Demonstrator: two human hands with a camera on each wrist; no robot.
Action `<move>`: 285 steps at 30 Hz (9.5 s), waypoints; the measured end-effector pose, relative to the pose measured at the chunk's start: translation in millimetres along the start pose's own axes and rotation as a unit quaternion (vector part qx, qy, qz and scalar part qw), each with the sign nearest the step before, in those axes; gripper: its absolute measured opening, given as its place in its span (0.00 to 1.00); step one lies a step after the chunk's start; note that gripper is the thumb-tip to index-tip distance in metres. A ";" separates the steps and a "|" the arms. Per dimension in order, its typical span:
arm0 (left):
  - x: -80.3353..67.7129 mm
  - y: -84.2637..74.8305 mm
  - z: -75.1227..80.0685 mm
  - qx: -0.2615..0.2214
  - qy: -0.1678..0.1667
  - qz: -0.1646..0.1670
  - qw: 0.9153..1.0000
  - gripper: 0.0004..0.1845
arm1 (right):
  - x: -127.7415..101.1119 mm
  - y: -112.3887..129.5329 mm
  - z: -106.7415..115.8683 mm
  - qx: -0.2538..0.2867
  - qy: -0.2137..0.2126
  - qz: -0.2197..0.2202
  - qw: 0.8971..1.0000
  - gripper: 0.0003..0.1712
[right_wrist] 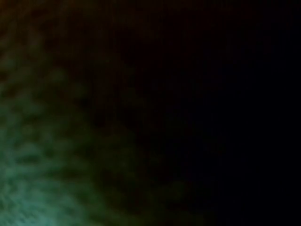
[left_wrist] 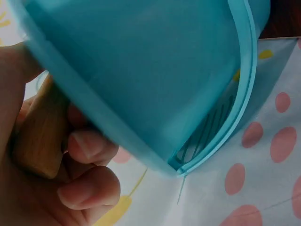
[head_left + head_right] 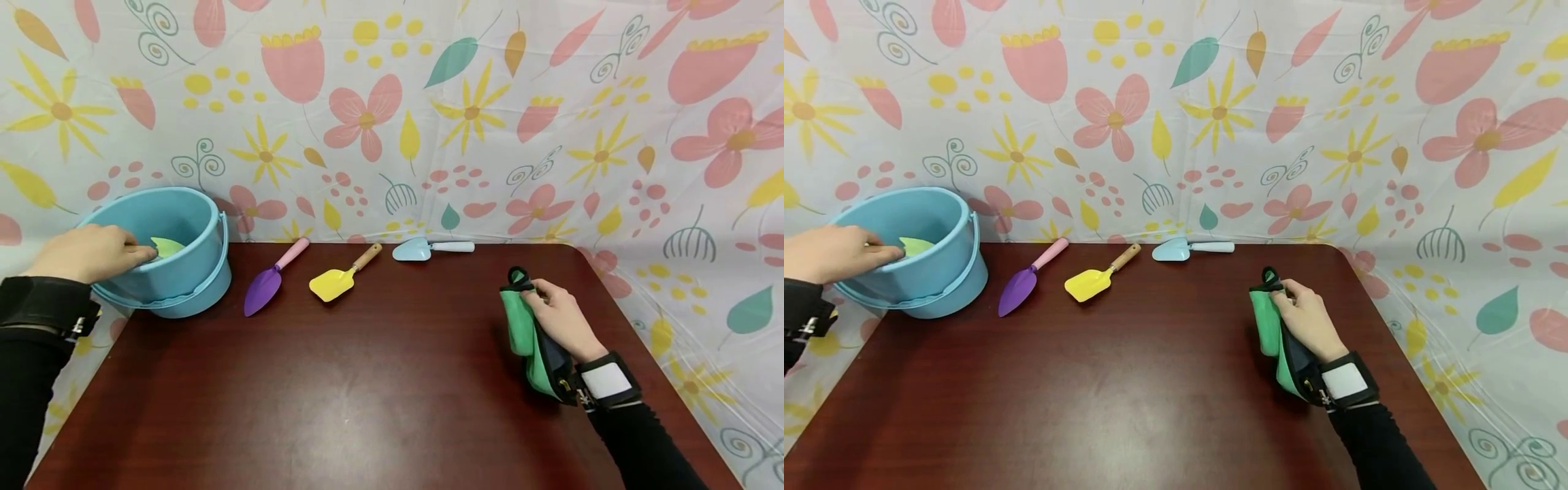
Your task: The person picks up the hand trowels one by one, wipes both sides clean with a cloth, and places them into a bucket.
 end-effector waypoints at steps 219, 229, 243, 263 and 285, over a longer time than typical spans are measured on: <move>61.1 -316.9 -57.3 -0.264 -0.289 -0.148 0.908 0.14 | -29.2 214.8 -15.6 0.129 -0.191 0.211 0.950 0.11; 59.1 -323.0 -49.9 -0.243 -0.319 -0.155 0.903 0.17 | -28.6 240.7 -59.6 0.046 -0.120 0.208 0.970 0.14; 55.3 -329.3 -47.5 -0.195 -0.351 -0.164 0.901 0.14 | -23.8 239.5 -62.5 0.074 -0.161 0.187 0.966 0.13; 54.5 -337.9 -44.7 -0.157 -0.357 -0.222 0.894 0.06 | -11.7 199.7 -19.3 0.131 -0.261 0.143 0.946 0.15; 60.2 -303.8 -55.4 -0.305 -0.329 -0.144 0.882 0.14 | -23.9 208.1 -10.8 0.148 -0.239 0.206 0.937 0.16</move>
Point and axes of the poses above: each hand's wrist, its own x-axis towards the middle knuckle, its own z-axis out of the back of the hand, y = z × x, the point moved 10 cm from there along x, towards the middle knuckle, and after that the axes turned 14 degrees about -z, right-handed, at the moved point
